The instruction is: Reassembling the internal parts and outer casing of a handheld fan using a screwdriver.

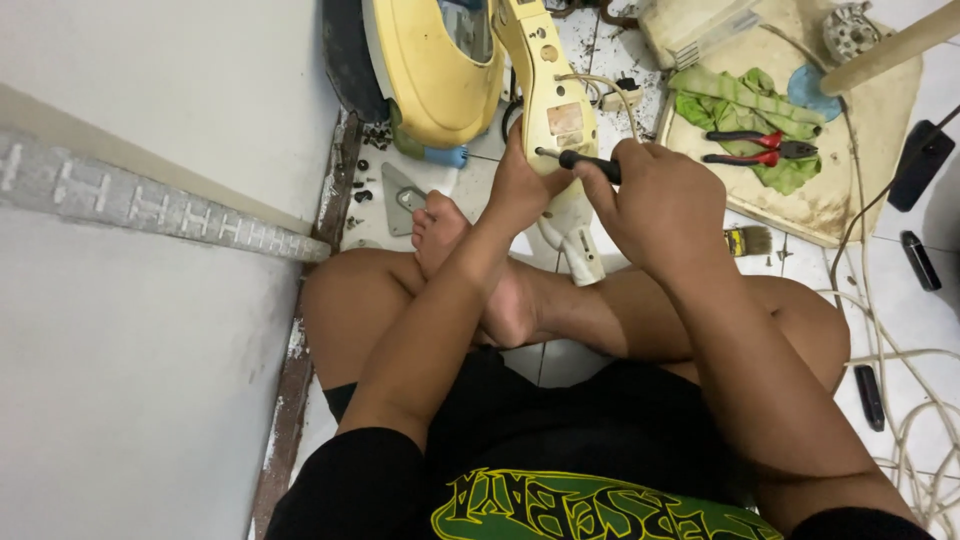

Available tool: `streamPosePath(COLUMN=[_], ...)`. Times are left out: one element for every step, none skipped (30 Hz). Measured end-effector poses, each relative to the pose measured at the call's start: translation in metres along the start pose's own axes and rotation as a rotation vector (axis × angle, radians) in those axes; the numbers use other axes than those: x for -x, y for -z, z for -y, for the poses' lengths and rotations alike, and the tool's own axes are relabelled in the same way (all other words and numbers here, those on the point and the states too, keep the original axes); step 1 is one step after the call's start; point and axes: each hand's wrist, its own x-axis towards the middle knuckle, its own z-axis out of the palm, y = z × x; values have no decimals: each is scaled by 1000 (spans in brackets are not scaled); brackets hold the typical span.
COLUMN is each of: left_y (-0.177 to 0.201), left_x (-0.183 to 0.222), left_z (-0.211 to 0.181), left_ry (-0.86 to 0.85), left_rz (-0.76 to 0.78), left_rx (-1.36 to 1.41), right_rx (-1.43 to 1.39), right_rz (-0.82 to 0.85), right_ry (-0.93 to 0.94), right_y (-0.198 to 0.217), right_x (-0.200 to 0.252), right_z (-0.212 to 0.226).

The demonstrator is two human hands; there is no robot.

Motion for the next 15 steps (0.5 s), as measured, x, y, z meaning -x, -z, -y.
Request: streamPosePath(left_y=[-1,-2,-3,-2,-1,-1,-2,-2,-2,-2,-1,-2,-4,-5,-5], left_x=[-1,-1,-1,-1,-1,0,-2,-3,-4,-3,-1,-2,-4,-3,-2], left_z=[-2,-3,-4,-4,-3,-2,0,1,3,1,-2,-6,-8,-7,-5], left_ry=[-1,0,1,0,-4,-7,-6,1,8,6,-1,-11,-17,-18,-20], left_rz=[0,5,10,9,12,16,16,8,0,3,5,6,9,9,9], left_rx=[-2,18,37,35,69,105,106,82,59,58,63,69,68,72,76], right_rx=[-1,-49,-97,-98,-55,-10,-10,6,23,23,-4,-30,-29,-75,-122], right_rz=[-1,-82,-164,-165,-166,-164,-163,-81,1,-1,48,94,88,24,-39], right_ry=[0,40,79,80,92,103,103,51,-1,-4,-7,-8,-9,37,83], right_y=[-2,-5,-8,-9,-10,-11,-7,-3,0,3,5,9,10,9,7], right_x=[-1,-1,-1,0,0,2,1,0,0,-1,-2,-4,-4,-2,-1], right_z=[0,1,1,2,4,5,3,2,1,2,3,2,2,3,5])
